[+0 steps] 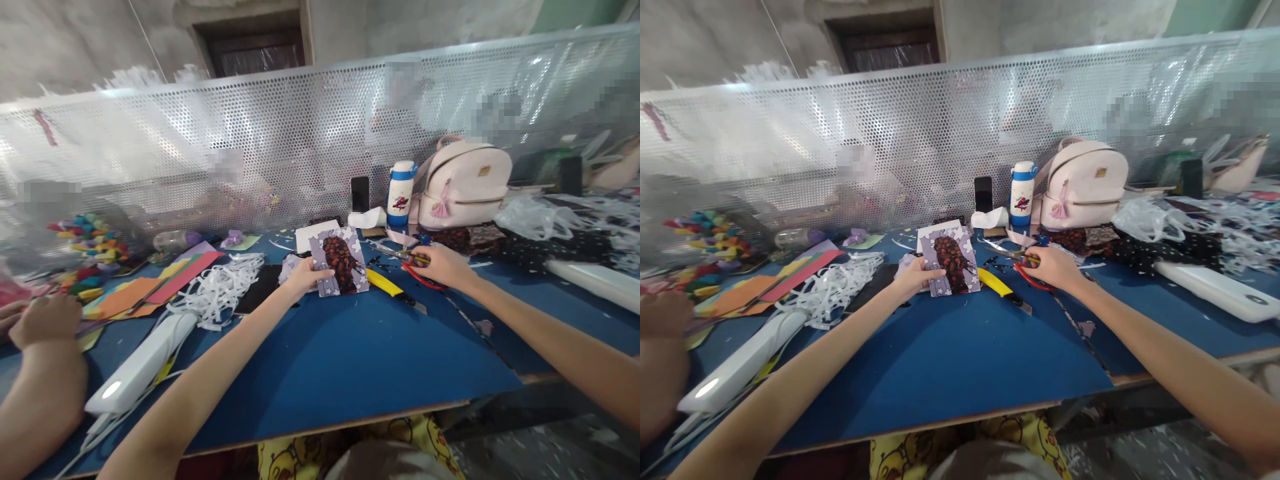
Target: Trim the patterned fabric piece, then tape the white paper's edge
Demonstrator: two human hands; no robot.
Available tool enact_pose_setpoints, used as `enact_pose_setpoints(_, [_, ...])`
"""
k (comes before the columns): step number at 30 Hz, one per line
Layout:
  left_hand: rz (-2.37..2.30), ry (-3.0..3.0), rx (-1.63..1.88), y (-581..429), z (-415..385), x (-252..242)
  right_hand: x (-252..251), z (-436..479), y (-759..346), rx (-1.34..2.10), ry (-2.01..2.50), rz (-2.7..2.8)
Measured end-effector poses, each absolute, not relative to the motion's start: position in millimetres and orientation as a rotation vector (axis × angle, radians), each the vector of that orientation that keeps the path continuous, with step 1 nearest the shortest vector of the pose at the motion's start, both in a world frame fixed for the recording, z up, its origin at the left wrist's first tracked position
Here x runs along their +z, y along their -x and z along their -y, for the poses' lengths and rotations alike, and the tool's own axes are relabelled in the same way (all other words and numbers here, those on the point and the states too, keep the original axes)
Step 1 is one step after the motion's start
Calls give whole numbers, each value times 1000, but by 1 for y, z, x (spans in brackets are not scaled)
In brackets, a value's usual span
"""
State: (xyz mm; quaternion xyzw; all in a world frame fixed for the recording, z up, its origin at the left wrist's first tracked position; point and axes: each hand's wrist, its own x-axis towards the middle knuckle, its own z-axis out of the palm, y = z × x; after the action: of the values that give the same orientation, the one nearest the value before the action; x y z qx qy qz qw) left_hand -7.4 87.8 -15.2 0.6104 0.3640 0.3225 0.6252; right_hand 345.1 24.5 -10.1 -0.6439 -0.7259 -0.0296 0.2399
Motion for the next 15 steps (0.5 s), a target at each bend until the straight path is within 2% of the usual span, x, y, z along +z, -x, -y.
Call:
enact_pose_setpoints(6, [-859, -1360, 789, 6, -87, -14, -10, -26, -346, -79, 1754, 1994])
enact_pose_setpoints(15, [-793, -1314, 1054, 2, -92, -15, -9, -25, -344, -71, 1774, 1992])
